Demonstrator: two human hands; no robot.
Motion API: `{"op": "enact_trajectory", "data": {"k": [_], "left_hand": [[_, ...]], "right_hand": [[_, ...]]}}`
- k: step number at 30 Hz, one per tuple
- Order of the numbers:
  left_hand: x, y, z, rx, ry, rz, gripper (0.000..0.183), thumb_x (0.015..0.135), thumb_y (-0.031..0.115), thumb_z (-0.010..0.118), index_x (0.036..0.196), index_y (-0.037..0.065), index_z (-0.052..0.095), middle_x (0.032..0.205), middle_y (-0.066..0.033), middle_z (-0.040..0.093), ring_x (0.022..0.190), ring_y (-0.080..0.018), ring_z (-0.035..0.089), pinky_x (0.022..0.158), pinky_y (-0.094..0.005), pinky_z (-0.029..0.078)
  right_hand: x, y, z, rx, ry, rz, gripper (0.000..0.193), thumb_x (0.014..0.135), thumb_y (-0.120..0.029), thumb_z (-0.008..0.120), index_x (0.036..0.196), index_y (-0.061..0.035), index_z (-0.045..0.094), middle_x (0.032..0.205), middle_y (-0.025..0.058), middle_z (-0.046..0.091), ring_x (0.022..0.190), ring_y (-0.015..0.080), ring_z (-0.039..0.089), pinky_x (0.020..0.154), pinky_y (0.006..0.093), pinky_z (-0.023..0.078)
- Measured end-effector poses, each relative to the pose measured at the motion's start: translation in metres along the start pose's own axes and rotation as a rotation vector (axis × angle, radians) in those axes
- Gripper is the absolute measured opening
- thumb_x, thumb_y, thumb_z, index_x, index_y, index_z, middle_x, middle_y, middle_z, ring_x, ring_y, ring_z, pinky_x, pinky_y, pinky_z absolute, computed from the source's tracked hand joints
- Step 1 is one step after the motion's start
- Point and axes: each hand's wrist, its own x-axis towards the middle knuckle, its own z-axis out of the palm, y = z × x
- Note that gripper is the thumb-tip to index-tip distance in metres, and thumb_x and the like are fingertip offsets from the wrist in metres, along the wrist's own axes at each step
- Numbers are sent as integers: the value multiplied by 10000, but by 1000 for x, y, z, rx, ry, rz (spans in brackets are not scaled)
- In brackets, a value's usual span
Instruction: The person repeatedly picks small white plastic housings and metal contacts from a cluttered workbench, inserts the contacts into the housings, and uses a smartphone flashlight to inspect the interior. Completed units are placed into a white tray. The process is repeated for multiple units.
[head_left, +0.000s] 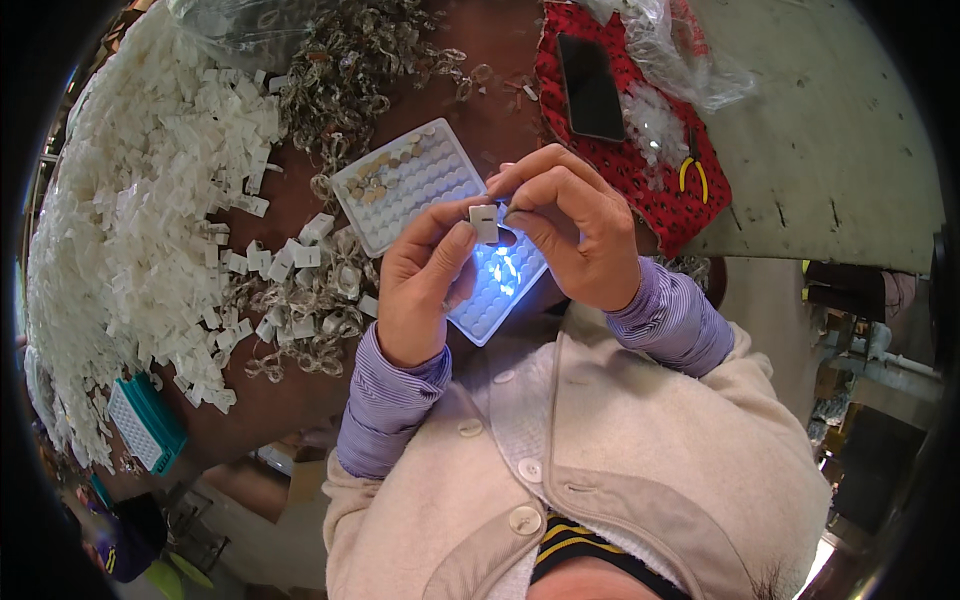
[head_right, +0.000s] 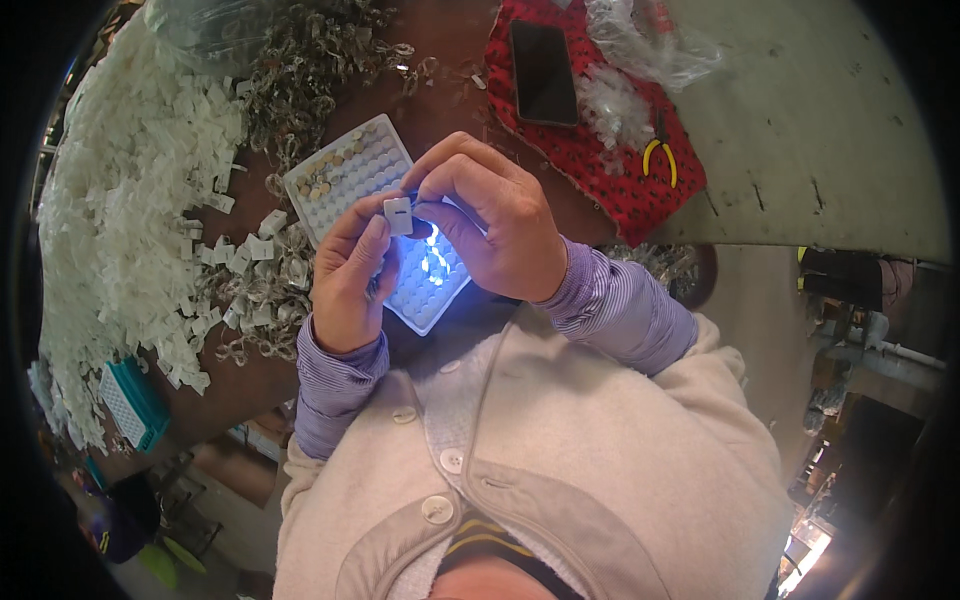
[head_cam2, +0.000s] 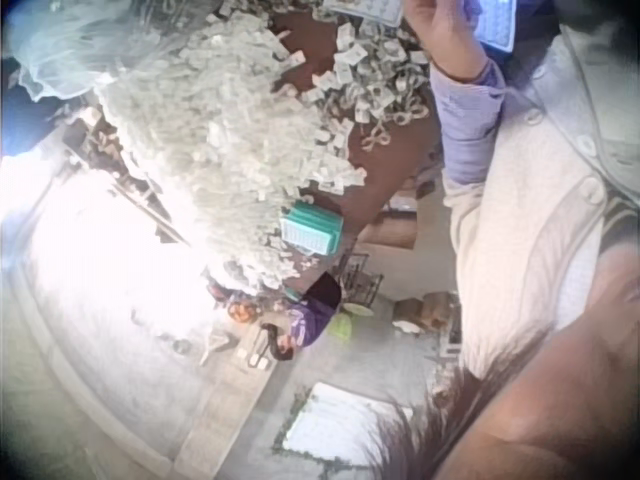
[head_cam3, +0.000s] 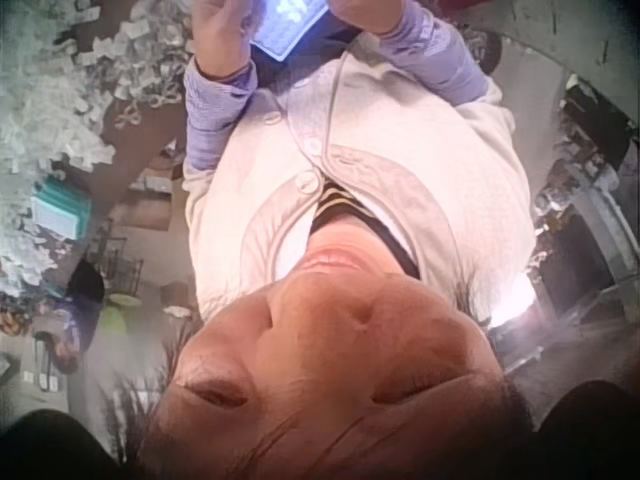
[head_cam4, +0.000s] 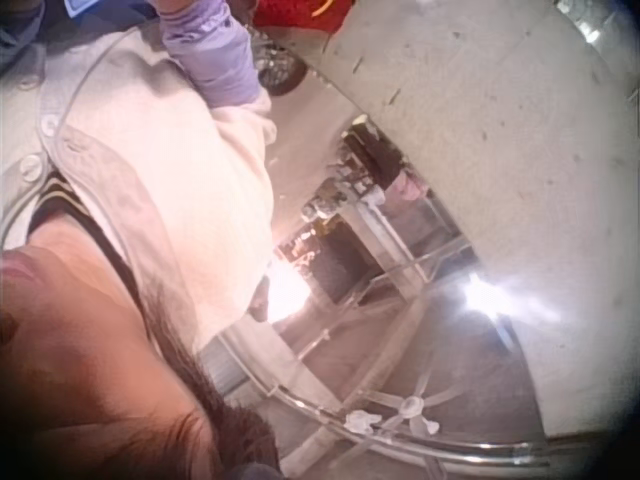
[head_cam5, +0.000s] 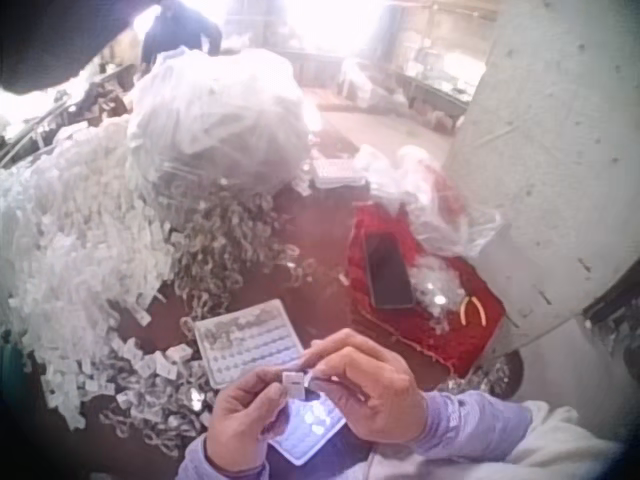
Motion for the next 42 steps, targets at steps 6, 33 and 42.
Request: {"op": "enact_trajectory", "data": {"k": [6, 33, 42], "left_hand": [[-3, 1, 1, 136, 25, 27, 261, 1065, 192, 688, 1243, 2, 707, 959, -45, 775, 627, 10, 471, 557, -172, 362], [2, -3, -19, -367, -23, -95, 409, 1095, 418, 564, 891, 63, 574, 1043, -125, 653, 740, -114, 574, 534, -244, 503], [-8, 3, -1, -447, 77, -70, 357, 1098, 104, 573, 1439, -3, 572, 1163, -61, 692, 881, -96, 649, 988, -378, 653]], "right_hand": [[-4, -3, -7, -55, -129, -16, 124, 870, 90, 742, 913, 29, 643, 1030, 165, 678, 973, 310, 728, 984, 451, 601], [55, 115, -38, -558, -168, 11, 108, 919, -134, 752, 926, -31, 721, 836, 105, 688, 774, 261, 721, 712, 374, 559], [19, 106, -40, 280, -150, 407, 160, 1010, -136, 748, 929, 2, 761, 778, 23, 751, 703, 90, 743, 616, 222, 586]]}}
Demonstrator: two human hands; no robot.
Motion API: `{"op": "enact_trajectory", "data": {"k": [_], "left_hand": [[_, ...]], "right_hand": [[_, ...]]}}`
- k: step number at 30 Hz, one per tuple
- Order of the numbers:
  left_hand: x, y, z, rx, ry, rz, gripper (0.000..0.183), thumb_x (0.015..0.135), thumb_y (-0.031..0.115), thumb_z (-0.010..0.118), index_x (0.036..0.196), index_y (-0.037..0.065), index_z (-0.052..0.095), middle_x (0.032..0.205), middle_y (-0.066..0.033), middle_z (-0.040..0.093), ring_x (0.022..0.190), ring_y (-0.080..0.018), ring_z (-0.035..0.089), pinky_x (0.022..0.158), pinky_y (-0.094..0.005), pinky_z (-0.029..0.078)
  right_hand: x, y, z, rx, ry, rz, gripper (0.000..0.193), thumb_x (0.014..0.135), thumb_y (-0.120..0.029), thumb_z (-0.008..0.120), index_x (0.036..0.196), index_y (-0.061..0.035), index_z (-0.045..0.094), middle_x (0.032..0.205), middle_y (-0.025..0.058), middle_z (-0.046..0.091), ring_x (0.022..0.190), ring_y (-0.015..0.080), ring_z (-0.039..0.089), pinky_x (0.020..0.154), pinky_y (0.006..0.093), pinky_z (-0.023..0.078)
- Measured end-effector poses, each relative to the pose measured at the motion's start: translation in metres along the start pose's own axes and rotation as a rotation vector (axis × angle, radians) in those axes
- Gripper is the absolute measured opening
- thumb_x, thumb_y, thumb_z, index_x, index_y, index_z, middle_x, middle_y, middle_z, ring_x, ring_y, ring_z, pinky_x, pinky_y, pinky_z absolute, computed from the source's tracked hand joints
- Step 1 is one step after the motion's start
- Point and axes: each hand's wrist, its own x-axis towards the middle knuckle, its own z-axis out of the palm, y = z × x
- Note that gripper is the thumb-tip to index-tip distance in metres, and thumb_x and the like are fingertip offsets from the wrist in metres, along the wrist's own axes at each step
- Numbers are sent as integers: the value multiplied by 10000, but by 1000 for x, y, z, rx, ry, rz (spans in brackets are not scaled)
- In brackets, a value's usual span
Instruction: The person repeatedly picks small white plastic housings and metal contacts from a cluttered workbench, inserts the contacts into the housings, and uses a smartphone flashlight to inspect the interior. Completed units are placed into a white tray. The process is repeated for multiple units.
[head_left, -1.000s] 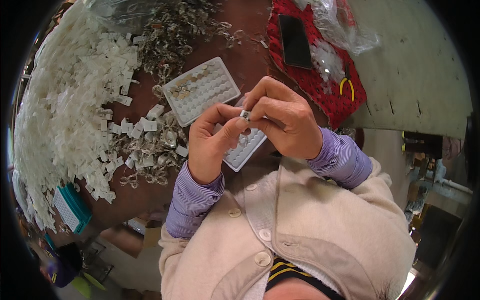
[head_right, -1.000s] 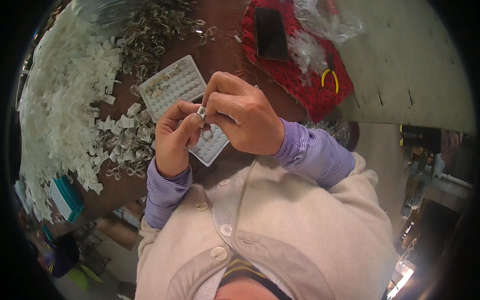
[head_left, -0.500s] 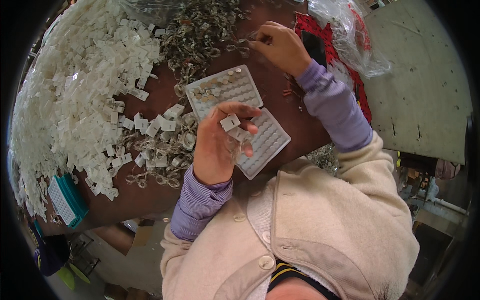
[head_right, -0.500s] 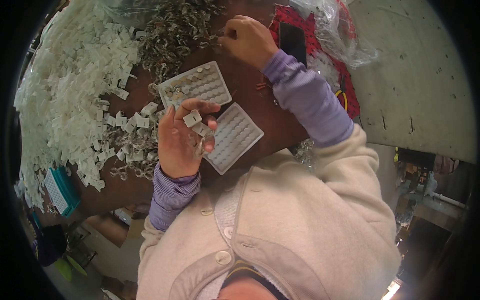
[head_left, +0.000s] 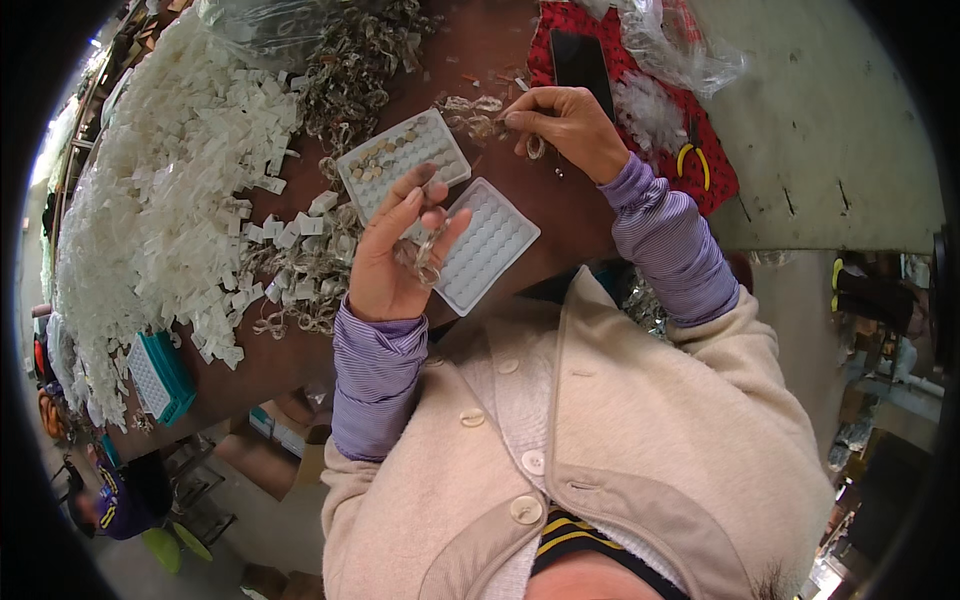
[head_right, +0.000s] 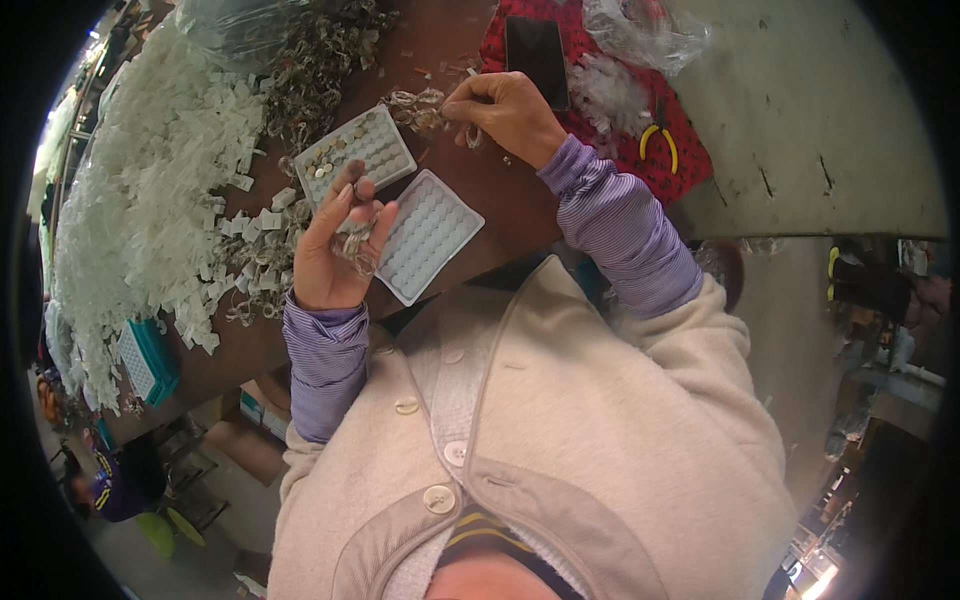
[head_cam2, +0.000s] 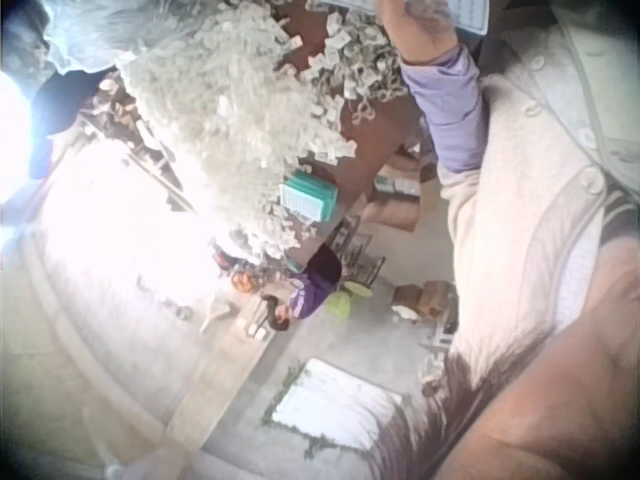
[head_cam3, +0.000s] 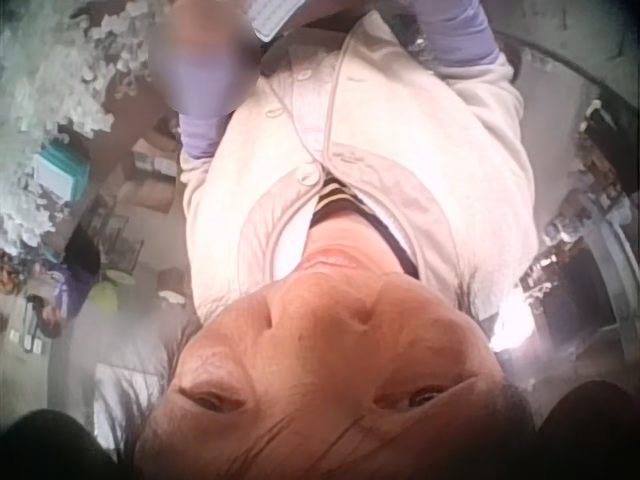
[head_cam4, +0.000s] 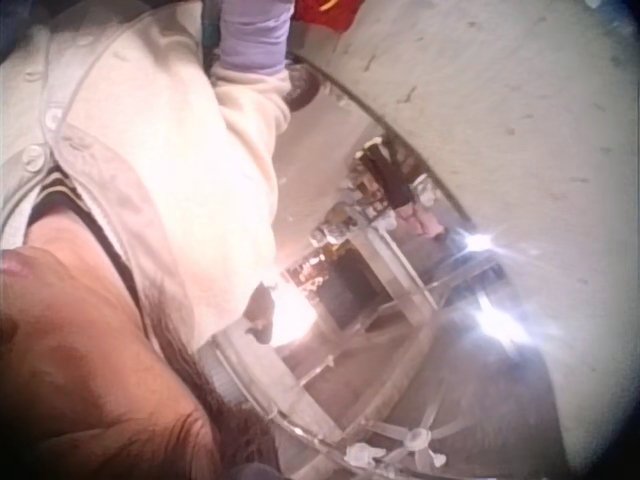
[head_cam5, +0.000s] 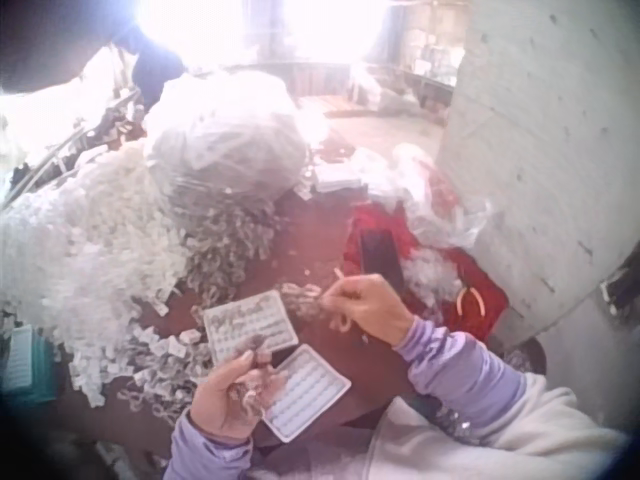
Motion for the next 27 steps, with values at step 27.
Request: {"op": "enact_trajectory", "data": {"k": [27], "left_hand": [[-22, -24, 34, 1090, 126, 444, 124, 981, 87, 784, 1052, -9, 752, 940, -12, 746, 867, -62, 634, 799, -234, 517]], "right_hand": [[-84, -69, 56, -646, 233, -690, 143, 818, -52, 797, 903, -28, 684, 868, 94, 627, 836, 265, 668, 798, 396, 517]]}}
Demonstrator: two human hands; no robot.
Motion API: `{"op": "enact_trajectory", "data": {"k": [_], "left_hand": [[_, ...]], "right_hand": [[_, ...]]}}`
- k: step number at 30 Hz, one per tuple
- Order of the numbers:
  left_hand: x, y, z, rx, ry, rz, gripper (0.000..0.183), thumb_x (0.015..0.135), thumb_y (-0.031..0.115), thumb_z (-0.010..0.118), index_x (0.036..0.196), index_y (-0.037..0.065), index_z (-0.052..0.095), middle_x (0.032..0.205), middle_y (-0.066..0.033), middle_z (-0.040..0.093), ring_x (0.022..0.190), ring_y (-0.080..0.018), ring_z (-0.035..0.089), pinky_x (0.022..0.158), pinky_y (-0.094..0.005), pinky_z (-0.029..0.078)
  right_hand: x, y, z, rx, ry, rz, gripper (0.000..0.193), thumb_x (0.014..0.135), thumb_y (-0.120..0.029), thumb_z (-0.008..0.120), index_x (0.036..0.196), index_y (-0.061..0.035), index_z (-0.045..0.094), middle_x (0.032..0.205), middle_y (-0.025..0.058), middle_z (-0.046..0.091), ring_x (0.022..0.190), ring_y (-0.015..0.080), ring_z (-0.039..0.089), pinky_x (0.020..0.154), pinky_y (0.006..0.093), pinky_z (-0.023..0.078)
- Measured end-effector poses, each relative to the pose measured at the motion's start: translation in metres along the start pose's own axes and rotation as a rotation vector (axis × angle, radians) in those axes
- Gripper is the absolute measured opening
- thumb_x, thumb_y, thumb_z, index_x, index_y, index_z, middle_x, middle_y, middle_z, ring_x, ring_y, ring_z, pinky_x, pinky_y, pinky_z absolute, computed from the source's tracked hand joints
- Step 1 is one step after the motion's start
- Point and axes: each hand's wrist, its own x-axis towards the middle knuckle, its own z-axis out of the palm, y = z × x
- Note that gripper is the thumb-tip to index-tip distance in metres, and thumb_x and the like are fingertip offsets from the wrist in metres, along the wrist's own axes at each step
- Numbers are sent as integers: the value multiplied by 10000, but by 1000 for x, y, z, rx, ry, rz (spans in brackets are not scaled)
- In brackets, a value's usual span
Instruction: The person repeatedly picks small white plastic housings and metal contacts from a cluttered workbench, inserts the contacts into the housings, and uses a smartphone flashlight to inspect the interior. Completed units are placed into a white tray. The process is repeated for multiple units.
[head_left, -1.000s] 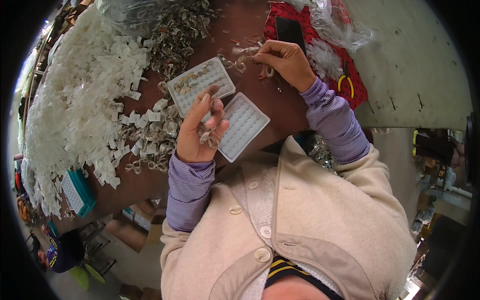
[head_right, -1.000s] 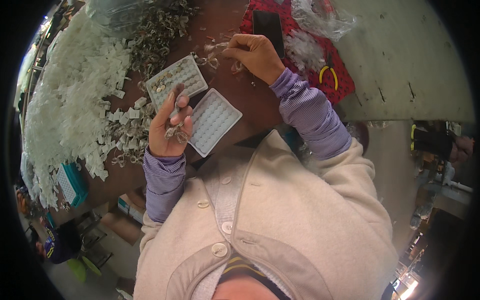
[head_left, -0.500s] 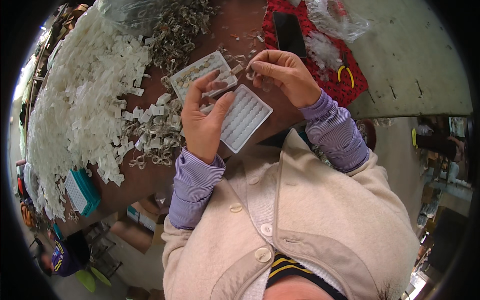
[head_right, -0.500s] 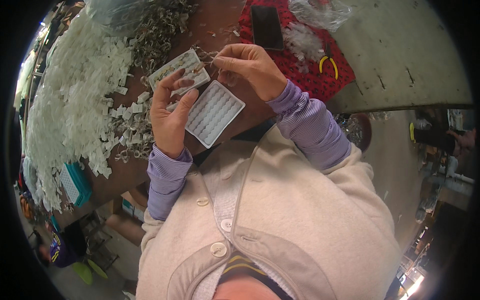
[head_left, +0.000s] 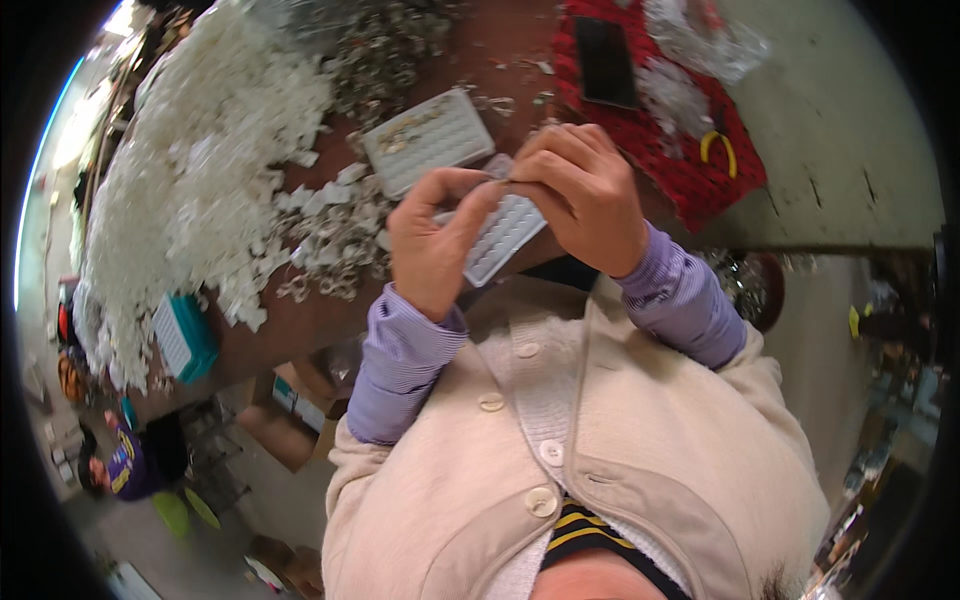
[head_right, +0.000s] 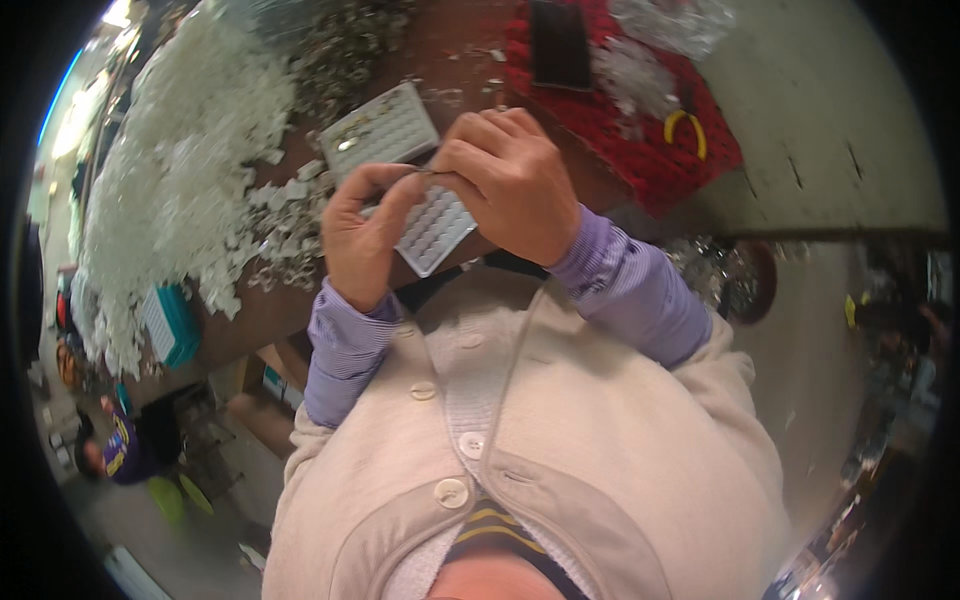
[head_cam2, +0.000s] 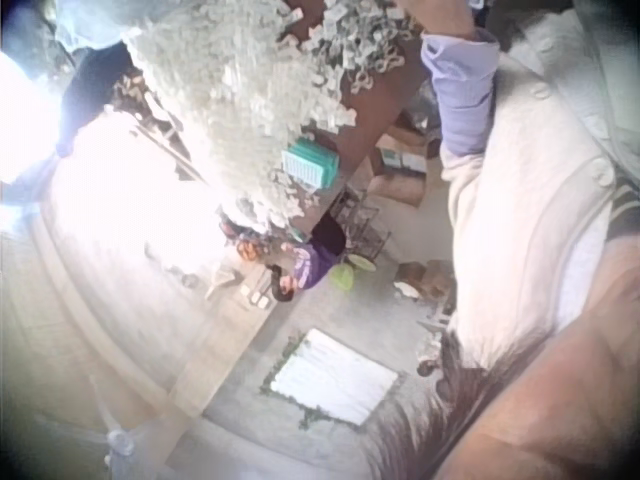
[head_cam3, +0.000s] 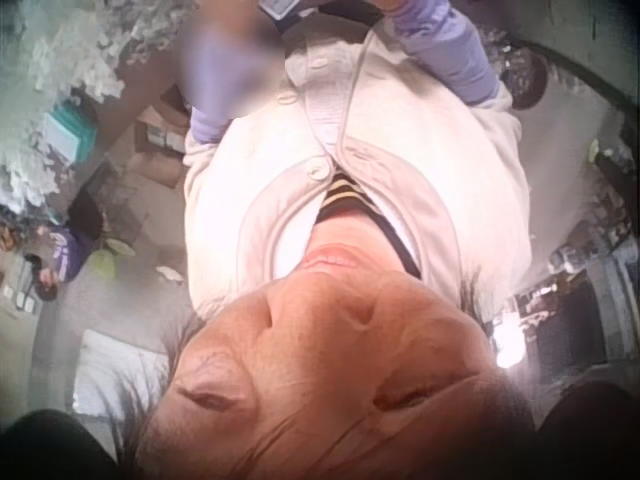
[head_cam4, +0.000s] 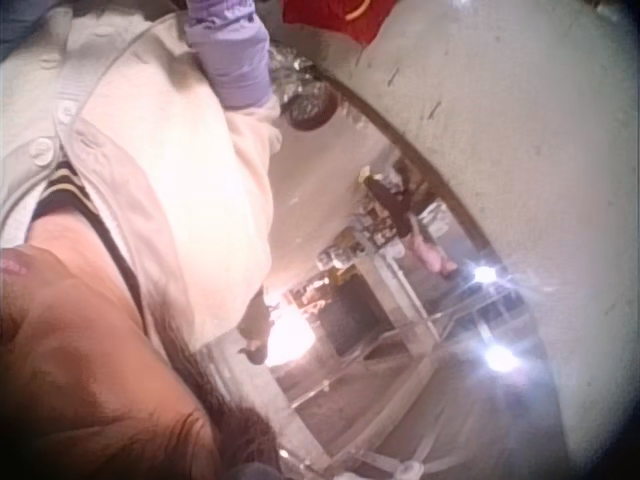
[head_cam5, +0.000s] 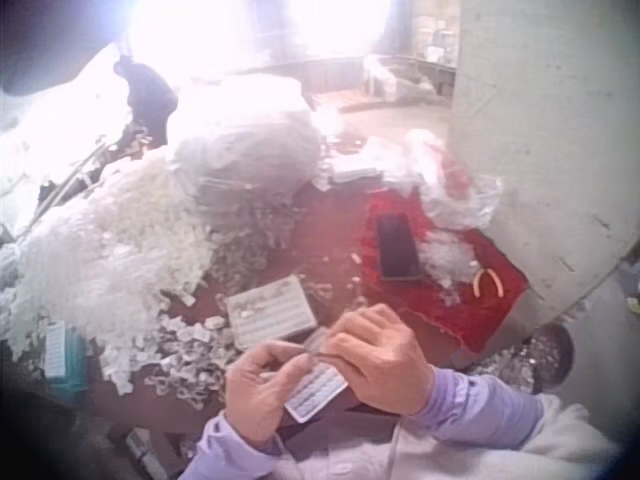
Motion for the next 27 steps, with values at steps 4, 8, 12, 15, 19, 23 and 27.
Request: {"op": "enact_trajectory", "data": {"k": [4, 8, 12, 15, 19, 23, 27], "left_hand": [[-6, 4, -17, -55, -70, -70, 180, 972, 129, 811, 1044, -16, 733, 904, -11, 718, 867, -66, 630, 777, -236, 523], [18, 7, -82, 376, 9, 39, 241, 918, 179, 854, 1083, 38, 749, 957, -67, 757, 881, -128, 687, 781, -288, 554], [84, -6, -186, 1077, 118, 196, 193, 940, 157, 764, 1125, 108, 748, 1080, -107, 722, 931, -301, 746, 813, -406, 584], [116, -34, -229, 1416, -21, 193, 160, 960, 147, 694, 1117, 126, 719, 1143, -114, 667, 959, -362, 742, 805, -460, 596], [126, -44, -233, 1572, -27, 186, 91, 979, 149, 661, 1058, 113, 685, 1157, -138, 651, 925, -383, 746, 766, -476, 616], [98, 7, -203, 1328, 11, 206, 180, 988, 199, 724, 1097, 82, 641, 1152, -152, 688, 810, -353, 761, 750, -444, 626], [48, 41, -122, 765, 67, 131, 282, 916, 106, 812, 1147, 54, 658, 1099, -138, 750, 906, -274, 738, 811, -389, 587]], "right_hand": [[8, -11, 9, -22, -34, -54, 143, 807, -45, 778, 889, -35, 662, 871, 78, 659, 875, 276, 674, 859, 421, 502], [13, -13, 20, 30, -157, -27, 162, 819, -4, 781, 923, -29, 659, 869, 92, 686, 844, 290, 688, 816, 422, 515], [14, -16, 41, 122, -194, 37, 194, 824, 43, 776, 952, -25, 647, 858, 103, 687, 817, 310, 691, 786, 420, 522], [12, -19, 52, 216, -228, 90, 145, 866, 76, 700, 991, 18, 653, 862, 133, 663, 797, 351, 660, 781, 425, 521], [13, -20, 50, 300, -230, 138, 158, 865, 98, 666, 1004, 25, 650, 825, 134, 635, 763, 355, 629, 747, 417, 511], [22, -25, 41, 416, -212, 182, 162, 855, 89, 683, 987, 9, 635, 904, 143, 677, 834, 346, 658, 784, 406, 520], [35, -36, 43, 490, -105, 104, 146, 861, 59, 705, 970, 1, 627, 989, 150, 719, 877, 346, 678, 792, 400, 522]]}}
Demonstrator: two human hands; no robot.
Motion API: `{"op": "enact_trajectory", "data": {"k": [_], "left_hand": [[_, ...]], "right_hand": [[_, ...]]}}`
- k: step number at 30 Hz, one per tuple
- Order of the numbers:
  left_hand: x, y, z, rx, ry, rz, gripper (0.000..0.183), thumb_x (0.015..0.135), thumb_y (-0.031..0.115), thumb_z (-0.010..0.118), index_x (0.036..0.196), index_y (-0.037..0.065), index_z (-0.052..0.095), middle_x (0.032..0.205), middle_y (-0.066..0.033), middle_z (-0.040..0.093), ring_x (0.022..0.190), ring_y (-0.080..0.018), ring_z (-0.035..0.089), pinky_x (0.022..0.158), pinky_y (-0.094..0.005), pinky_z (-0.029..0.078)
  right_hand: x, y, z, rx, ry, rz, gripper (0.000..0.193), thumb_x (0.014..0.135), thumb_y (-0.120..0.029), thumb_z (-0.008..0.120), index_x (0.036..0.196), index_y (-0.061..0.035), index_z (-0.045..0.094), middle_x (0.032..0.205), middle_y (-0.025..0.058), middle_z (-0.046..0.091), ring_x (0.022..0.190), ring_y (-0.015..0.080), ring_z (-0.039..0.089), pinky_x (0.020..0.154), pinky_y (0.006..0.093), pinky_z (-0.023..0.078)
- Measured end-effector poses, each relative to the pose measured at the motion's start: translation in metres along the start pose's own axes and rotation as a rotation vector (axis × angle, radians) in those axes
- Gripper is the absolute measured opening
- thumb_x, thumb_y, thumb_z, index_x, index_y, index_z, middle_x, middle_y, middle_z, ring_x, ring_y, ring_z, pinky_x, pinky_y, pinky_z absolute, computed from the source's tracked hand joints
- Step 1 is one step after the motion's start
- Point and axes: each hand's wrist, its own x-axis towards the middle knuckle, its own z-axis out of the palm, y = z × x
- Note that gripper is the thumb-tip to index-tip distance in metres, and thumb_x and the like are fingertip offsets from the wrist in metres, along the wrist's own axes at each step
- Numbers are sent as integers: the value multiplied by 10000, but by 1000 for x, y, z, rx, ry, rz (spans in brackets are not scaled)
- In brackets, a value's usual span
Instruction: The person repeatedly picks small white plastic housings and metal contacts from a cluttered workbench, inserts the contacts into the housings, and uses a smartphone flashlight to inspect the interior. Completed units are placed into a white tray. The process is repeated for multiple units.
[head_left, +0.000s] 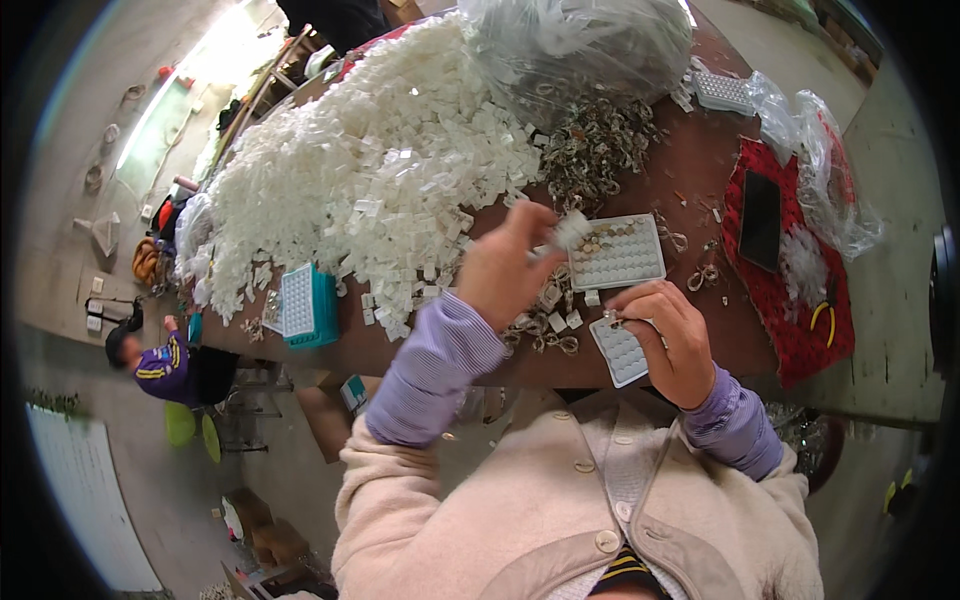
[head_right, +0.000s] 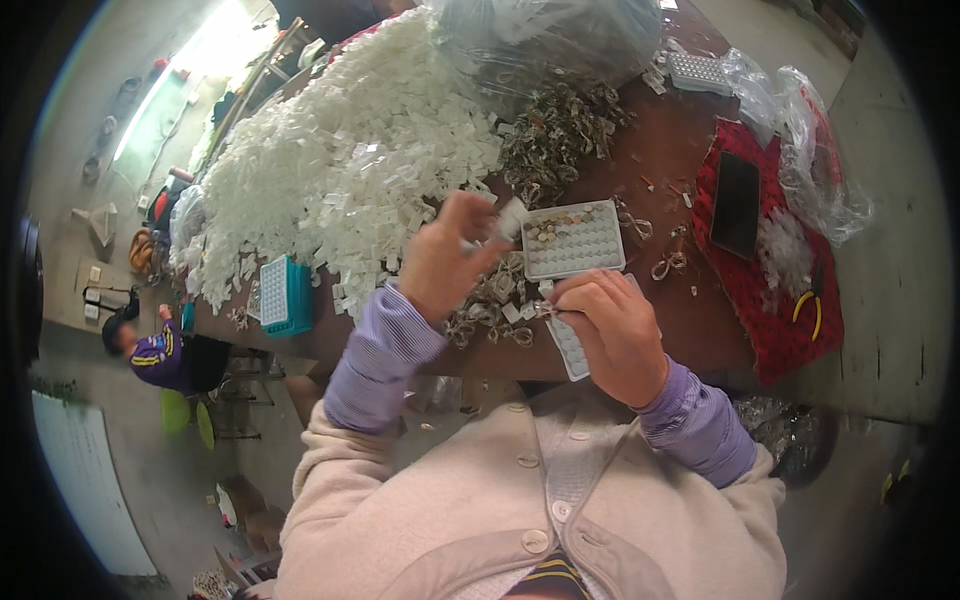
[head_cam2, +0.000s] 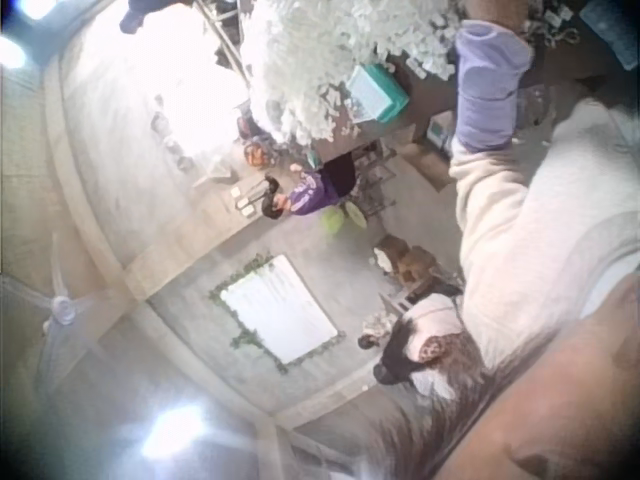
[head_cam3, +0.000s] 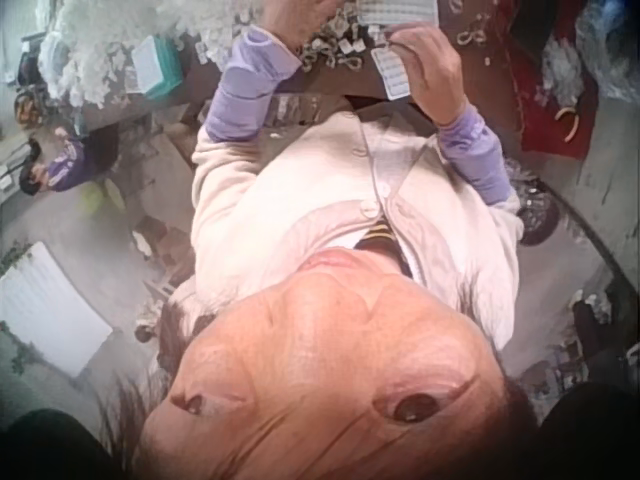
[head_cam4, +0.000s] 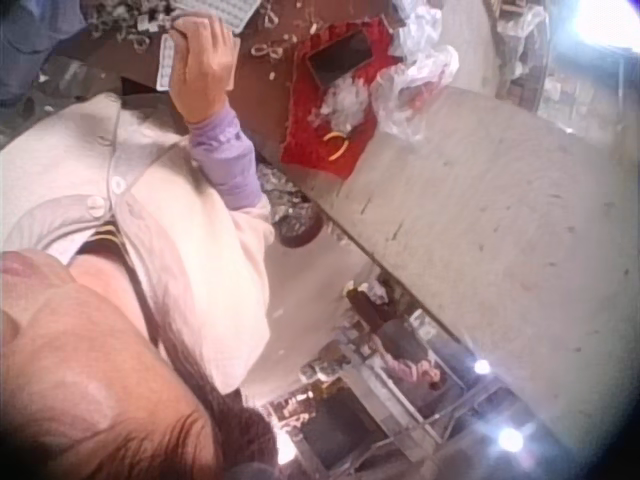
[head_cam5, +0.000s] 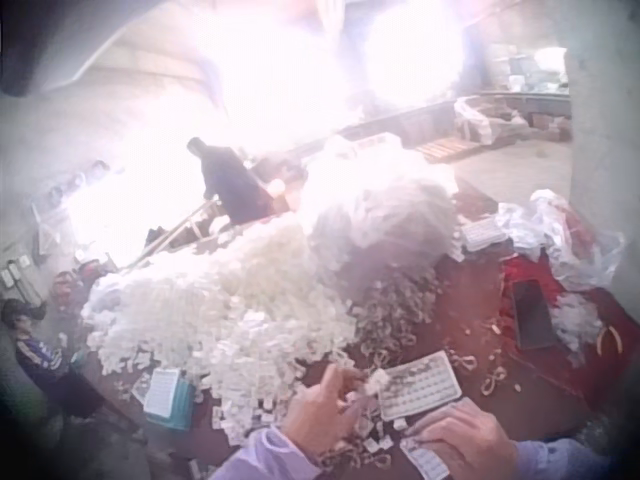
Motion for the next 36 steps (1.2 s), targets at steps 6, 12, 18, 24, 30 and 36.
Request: {"op": "enact_trajectory", "data": {"k": [6, 12, 18, 24, 30, 36], "left_hand": [[-41, 40, 41, -459, -78, 137, 319, 964, 146, 792, 1226, 18, 661, 918, -71, 722, 675, -206, 671, 649, -330, 554], [-57, 17, 41, -1122, -315, -351, 292, 1036, 178, 751, 1253, 4, 662, 932, -3, 692, 650, -31, 559, 489, -175, 348], [-78, 5, 41, -730, 58, 1, 270, 914, 69, 843, 1150, 31, 717, 1028, -21, 723, 840, -96, 629, 749, -251, 535], [-83, 3, 28, -425, 102, 349, 334, 823, 73, 915, 1091, 31, 719, 979, -74, 729, 778, -144, 662, 690, -282, 545], [-81, 17, 18, -284, -115, 343, 309, 883, 234, 870, 1020, 42, 669, 916, -75, 708, 789, -226, 725, 713, -346, 591], [-87, 42, 42, -249, -59, 260, 301, 871, 133, 883, 1051, 10, 676, 892, -77, 694, 805, -166, 717, 726, -315, 590]], "right_hand": [[0, -10, -8, -40, 91, -33, 125, 897, 75, 690, 987, 18, 624, 1054, 172, 743, 972, 355, 717, 865, 409, 570], [-12, -17, 0, 85, 92, 128, 111, 924, 93, 667, 996, 22, 621, 1005, 158, 725, 930, 312, 703, 857, 372, 555], [-6, -22, 22, 254, -82, 378, 58, 971, 63, 643, 989, 21, 608, 869, 85, 631, 820, 175, 638, 760, 310, 498], [-8, -32, 20, 305, -218, 444, 63, 963, 61, 609, 946, 6, 584, 785, 83, 632, 738, 189, 642, 700, 329, 494], [-10, -33, -8, 76, -387, 118, 78, 900, 88, 606, 940, 22, 594, 821, 143, 643, 707, 277, 670, 657, 378, 526], [-22, -35, -24, -33, -293, 226, 133, 851, -13, 699, 926, -18, 589, 806, 161, 669, 766, 377, 664, 695, 461, 517]]}}
